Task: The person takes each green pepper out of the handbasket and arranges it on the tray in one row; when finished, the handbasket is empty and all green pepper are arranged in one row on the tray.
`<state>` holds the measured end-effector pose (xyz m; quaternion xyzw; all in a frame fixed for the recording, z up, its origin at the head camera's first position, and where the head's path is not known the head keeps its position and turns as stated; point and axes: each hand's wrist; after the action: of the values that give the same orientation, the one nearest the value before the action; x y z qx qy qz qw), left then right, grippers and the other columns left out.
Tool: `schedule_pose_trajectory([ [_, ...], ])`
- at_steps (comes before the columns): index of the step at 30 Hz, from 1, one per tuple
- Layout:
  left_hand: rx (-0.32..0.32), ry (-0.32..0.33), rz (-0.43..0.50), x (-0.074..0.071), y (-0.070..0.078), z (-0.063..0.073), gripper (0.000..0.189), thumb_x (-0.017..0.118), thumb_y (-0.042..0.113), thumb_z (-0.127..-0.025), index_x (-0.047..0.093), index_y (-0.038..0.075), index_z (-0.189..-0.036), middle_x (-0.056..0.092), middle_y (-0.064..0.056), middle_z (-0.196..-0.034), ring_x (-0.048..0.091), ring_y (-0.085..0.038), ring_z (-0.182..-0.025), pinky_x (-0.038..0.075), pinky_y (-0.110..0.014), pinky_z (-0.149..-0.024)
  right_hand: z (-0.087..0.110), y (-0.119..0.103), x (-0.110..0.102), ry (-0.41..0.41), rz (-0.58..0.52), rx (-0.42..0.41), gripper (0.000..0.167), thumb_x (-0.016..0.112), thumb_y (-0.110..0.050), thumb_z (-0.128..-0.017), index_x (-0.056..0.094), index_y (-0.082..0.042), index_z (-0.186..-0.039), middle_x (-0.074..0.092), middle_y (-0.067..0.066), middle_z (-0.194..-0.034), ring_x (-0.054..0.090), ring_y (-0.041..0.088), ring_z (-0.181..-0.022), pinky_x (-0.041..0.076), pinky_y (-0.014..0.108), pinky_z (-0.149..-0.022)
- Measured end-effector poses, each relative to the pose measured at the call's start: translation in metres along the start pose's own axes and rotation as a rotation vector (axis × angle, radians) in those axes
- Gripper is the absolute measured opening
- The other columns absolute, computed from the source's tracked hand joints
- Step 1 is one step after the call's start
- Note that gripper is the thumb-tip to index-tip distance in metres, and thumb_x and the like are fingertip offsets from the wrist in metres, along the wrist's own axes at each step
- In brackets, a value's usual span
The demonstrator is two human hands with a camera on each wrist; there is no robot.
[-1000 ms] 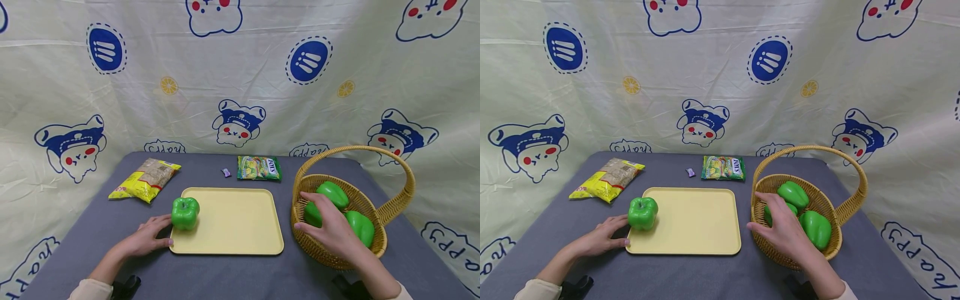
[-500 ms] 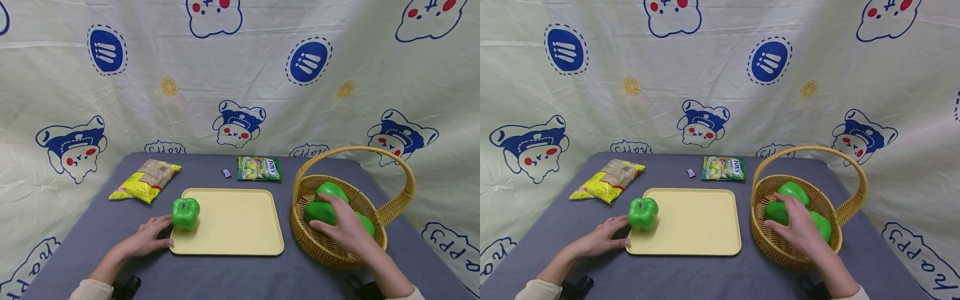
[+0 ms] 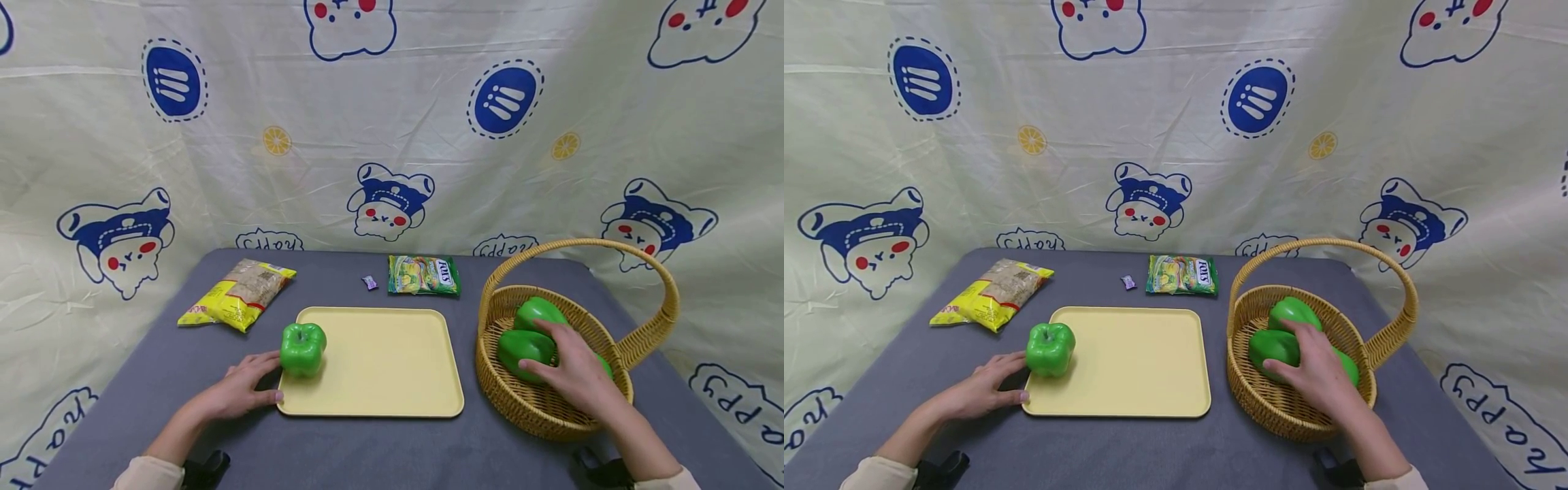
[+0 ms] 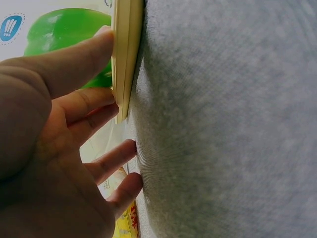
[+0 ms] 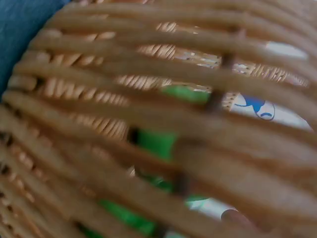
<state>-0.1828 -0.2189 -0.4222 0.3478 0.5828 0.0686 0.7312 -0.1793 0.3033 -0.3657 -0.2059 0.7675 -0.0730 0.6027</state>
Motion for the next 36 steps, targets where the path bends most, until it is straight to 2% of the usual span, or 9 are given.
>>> schedule_pose_trajectory([
  [6,-0.010,0.006,0.003,-0.001,0.000,0.000,0.065,0.067,0.038,-0.084,0.048,0.004,-0.136,0.041,-0.018,-0.145,0.034,-0.040,-0.129,0.026,-0.063,-0.089,-0.001,0.008,0.002,-0.014,0.027,0.037,0.082,0.074,-0.043,-0.079,0.038,-0.002,-0.140,0.046,0.028,-0.129,0.048,0.042,-0.110,0.043,0.057,-0.080],
  [14,-0.005,0.005,-0.005,-0.001,-0.001,0.000,0.065,0.067,0.039,-0.085,0.047,0.004,-0.137,0.040,-0.018,-0.146,0.034,-0.041,-0.129,0.026,-0.062,-0.089,-0.002,0.017,0.003,-0.028,0.035,0.048,0.082,0.074,-0.043,-0.078,0.039,0.000,-0.139,0.047,0.028,-0.124,0.048,0.042,-0.108,0.041,0.057,-0.081],
  [22,-0.009,-0.002,0.001,-0.001,0.000,-0.001,0.065,0.067,0.039,-0.085,0.048,0.004,-0.137,0.040,-0.018,-0.146,0.033,-0.041,-0.130,0.026,-0.062,-0.089,-0.003,0.024,0.007,-0.032,0.066,0.030,0.082,0.076,-0.039,-0.076,0.040,0.002,-0.137,0.047,0.031,-0.124,0.047,0.046,-0.109,0.039,0.059,-0.083],
  [30,-0.004,0.004,-0.002,-0.001,0.000,0.000,0.064,0.067,0.038,-0.085,0.048,0.005,-0.136,0.040,-0.018,-0.146,0.034,-0.040,-0.129,0.026,-0.061,-0.088,-0.003,0.028,0.010,-0.042,0.078,0.022,0.081,0.077,-0.038,-0.076,0.041,0.005,-0.135,0.047,0.035,-0.125,0.045,0.049,-0.112,0.029,0.064,-0.091],
  [36,-0.004,0.008,0.000,0.000,0.000,0.000,0.065,0.067,0.038,-0.084,0.048,0.005,-0.136,0.040,-0.018,-0.146,0.034,-0.040,-0.129,0.026,-0.062,-0.088,-0.004,0.031,0.011,-0.062,0.110,0.015,0.083,0.079,-0.037,-0.074,0.042,0.005,-0.135,0.051,0.034,-0.122,0.046,0.048,-0.111,0.030,0.064,-0.090],
])
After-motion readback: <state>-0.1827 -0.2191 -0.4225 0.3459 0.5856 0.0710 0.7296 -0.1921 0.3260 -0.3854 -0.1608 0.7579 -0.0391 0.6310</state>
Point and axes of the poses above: each hand's wrist, its own z-axis away from the middle knuckle, its own x-axis out of the palm, y = z × x
